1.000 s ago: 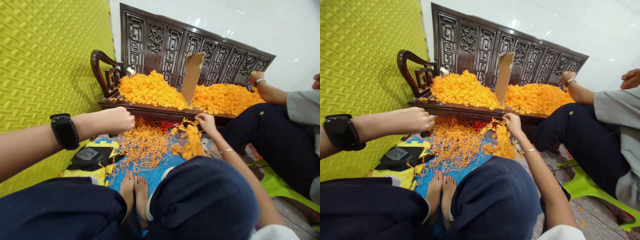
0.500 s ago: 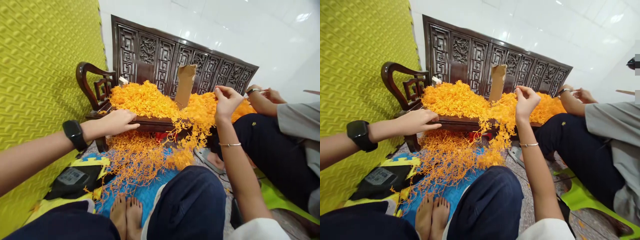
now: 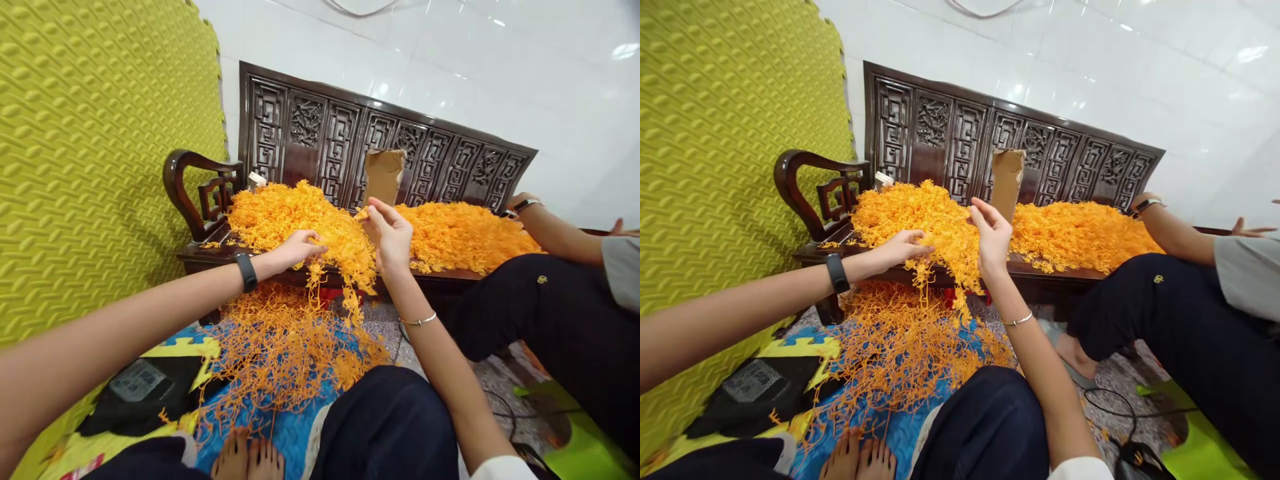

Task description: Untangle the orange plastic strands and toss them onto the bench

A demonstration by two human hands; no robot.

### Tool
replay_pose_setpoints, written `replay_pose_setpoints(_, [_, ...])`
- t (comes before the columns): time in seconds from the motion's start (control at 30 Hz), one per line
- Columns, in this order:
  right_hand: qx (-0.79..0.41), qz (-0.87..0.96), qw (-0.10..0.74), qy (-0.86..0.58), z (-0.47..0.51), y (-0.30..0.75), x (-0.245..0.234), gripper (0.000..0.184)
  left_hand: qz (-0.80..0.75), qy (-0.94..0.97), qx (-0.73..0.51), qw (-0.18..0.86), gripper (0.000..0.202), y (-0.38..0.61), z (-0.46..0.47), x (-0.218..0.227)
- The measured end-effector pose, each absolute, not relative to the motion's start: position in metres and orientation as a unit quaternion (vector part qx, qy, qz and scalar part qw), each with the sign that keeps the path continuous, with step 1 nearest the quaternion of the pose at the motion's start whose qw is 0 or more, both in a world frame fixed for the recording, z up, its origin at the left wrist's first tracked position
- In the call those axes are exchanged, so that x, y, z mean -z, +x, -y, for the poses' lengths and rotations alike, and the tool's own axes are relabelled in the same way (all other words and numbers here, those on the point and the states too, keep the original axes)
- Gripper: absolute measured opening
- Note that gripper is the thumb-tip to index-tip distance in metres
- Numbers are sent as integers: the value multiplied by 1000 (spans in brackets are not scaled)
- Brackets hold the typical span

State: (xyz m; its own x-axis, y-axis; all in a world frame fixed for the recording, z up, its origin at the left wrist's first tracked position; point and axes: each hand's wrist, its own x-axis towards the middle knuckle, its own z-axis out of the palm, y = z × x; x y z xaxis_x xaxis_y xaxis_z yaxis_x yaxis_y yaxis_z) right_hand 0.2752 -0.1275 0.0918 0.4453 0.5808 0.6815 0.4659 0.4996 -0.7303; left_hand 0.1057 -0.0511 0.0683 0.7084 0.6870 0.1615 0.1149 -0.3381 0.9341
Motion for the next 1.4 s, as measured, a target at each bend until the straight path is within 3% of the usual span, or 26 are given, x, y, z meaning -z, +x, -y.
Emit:
replay_pose_setpoints(0.07, [-126, 552, 655, -501, 126, 275, -72, 60, -250, 736, -309, 548, 33, 90, 47, -64])
replay_pose_setpoints(0.2, [-316, 603, 502, -533, 119, 257, -22, 116, -252, 674, -328, 612, 25, 67, 51, -49])
replay_pose_setpoints(0.27, [-378, 600, 453, -540, 112, 243, 0, 125, -256, 658, -332, 626, 30, 61, 55, -43])
replay_pose_setpoints(0.3, [-396, 596, 443, -540, 109, 238, 8, 119, -255, 656, -336, 625, 33, 58, 56, -41])
replay_pose_setpoints(0.37, [-364, 605, 444, -551, 102, 237, 17, 91, -255, 662, -349, 613, 38, 52, 56, -40])
replay_pose_setpoints(0.43, [-265, 627, 454, -575, 99, 248, 17, 57, -268, 670, -359, 592, 38, 43, 53, -41])
replay_pose_setpoints(0.5, [-169, 637, 469, -588, 101, 266, 10, 40, -287, 676, -361, 575, 31, 33, 50, -39])
replay_pose_setpoints(0.6, [-54, 650, 460, -602, 111, 289, -3, 36, -283, 700, -330, 566, 18, 20, 48, -34])
replay_pose_setpoints(0.73, [108, 670, 395, -619, 128, 296, -16, 23, -247, 735, -259, 575, 20, 11, 56, -28])
replay_pose_setpoints(0.83, [179, 660, 363, -633, 138, 295, -26, 24, -236, 744, -233, 579, 20, 7, 64, -30])
replay_pose_setpoints(1.03, [143, 707, 362, -590, 146, 304, -37, 18, -218, 724, -270, 596, 20, -7, 70, -38])
replay_pose_setpoints(1.17, [183, 679, 371, -606, 146, 308, -37, 26, -216, 741, -221, 597, 23, -13, 69, -33])
replay_pose_setpoints(1.27, [250, 645, 353, -630, 146, 307, -36, 38, -226, 802, -168, 527, 24, -13, 65, -30])
replay_pose_setpoints(1.4, [321, 617, 306, -650, 147, 306, -35, 39, -218, 865, -107, 439, 31, -14, 57, -36])
